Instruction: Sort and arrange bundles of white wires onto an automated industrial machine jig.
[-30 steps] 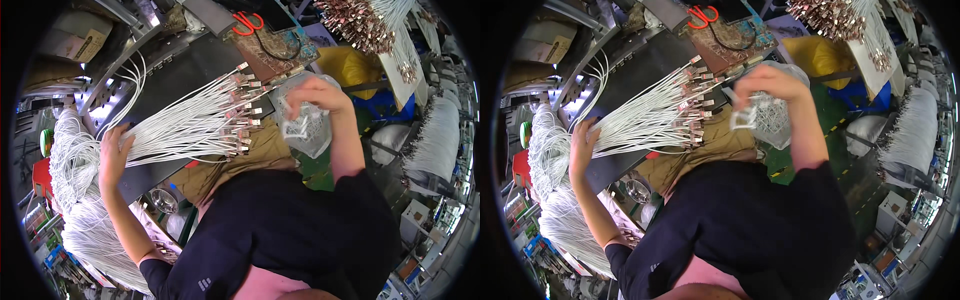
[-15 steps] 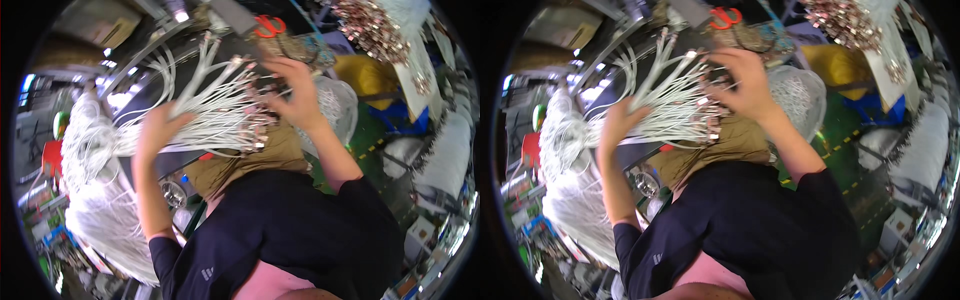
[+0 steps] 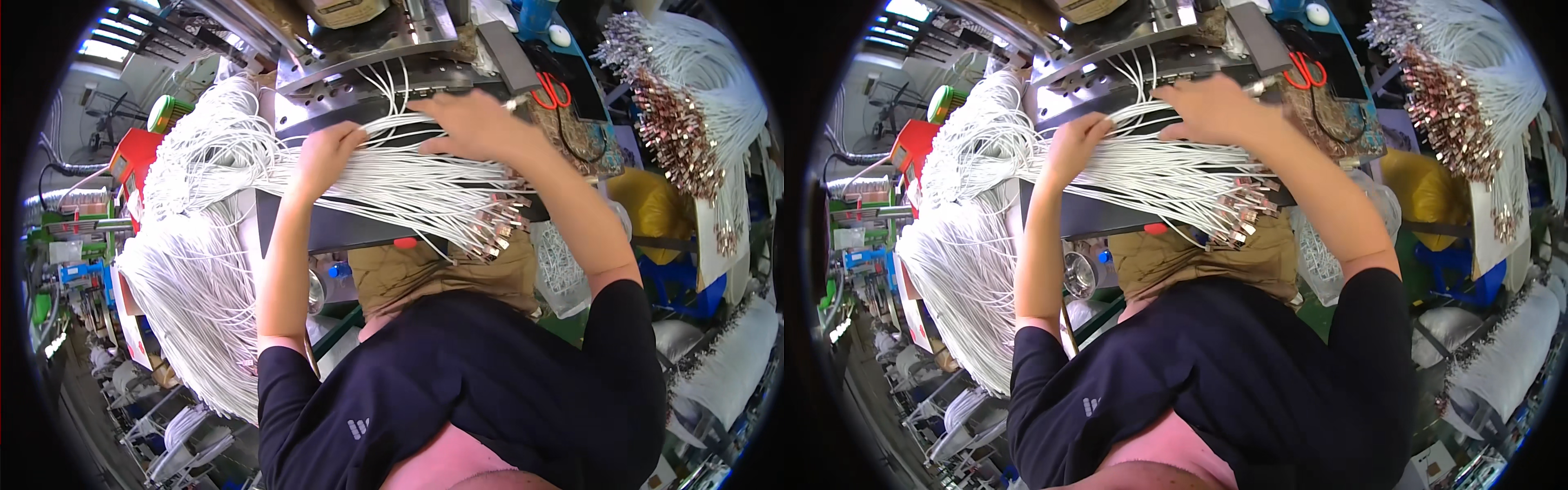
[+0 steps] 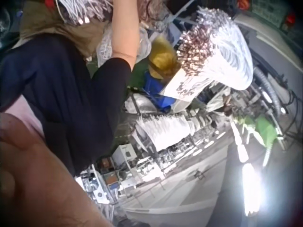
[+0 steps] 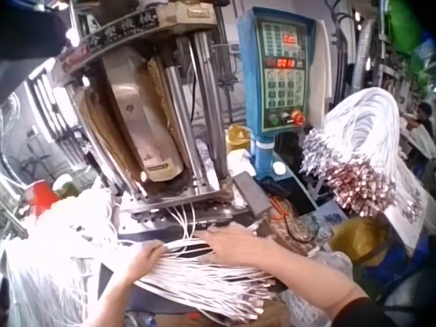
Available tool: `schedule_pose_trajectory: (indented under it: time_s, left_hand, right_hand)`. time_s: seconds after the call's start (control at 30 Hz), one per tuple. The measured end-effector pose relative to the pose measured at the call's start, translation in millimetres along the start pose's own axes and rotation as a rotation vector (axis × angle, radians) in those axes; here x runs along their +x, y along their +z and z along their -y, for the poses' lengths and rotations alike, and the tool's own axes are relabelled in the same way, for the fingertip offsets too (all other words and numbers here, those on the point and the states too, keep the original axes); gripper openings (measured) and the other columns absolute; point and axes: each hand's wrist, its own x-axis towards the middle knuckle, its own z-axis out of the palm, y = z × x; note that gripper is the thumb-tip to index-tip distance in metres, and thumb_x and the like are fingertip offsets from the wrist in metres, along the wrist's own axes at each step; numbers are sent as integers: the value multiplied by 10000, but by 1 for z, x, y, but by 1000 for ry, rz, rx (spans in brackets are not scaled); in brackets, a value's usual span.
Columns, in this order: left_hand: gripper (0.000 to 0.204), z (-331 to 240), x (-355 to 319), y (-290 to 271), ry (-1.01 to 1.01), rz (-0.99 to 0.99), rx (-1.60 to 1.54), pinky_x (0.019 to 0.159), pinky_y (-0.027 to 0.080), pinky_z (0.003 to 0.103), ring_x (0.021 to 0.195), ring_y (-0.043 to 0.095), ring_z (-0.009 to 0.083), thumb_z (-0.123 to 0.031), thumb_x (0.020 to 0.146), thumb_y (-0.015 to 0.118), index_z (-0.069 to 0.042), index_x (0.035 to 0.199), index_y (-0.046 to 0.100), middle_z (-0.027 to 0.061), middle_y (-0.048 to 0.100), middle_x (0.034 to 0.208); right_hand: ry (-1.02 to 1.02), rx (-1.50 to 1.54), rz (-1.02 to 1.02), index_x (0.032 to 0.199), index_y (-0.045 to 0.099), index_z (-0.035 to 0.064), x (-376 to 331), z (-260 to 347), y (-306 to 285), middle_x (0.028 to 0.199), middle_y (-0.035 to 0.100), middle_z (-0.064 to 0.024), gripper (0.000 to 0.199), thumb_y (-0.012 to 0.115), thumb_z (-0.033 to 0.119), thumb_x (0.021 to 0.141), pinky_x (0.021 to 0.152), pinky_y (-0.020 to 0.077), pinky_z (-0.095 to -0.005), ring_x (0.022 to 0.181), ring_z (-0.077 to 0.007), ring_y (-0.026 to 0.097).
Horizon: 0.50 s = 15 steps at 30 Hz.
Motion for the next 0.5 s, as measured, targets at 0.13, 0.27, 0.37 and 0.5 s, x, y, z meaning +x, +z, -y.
schedule_pose_trajectory:
  time_s: [0.13, 0.27, 0.37, 0.5]
  left_hand:
    - [241, 23, 2, -15, -55, -237, -243, 696, 477, 317, 714, 597, 201, -221, 987, 581, 2, 1000, 672, 111, 631, 765]
    - [239, -24, 2, 7, 109, -73, -37, 698, 484, 389, 754, 600, 373, -233, 963, 600, -1, 973, 657, 196, 636, 819]
    - [237, -37, 11, 6, 83, -88, -122, 672, 465, 345, 713, 589, 260, -229, 970, 601, 1, 979, 660, 139, 636, 788]
    - [233, -28, 18, 9, 94, -108, -195, 652, 451, 322, 677, 559, 186, -230, 977, 599, -5, 976, 660, 104, 623, 758]
  right_hand:
    - [145, 168, -119, 1256, 602, 67, -18, -17, 25, 1170, 656, -159, 393, 640, 247, 908, 903, 498, -431, 1049, -322, 641]
    - [205, 121, -35, 1273, 591, 66, -27, 3, 9, 1178, 662, -155, 413, 634, 292, 930, 892, 499, -440, 1023, -330, 652]
    - [55, 455, -171, 1219, 611, 65, -22, 22, 7, 1094, 691, -150, 376, 636, 300, 927, 852, 506, -444, 968, -341, 663]
    - [312, 487, -38, 1171, 631, 75, -16, 4, 4, 974, 702, -163, 345, 634, 320, 929, 793, 508, -445, 909, -358, 666]
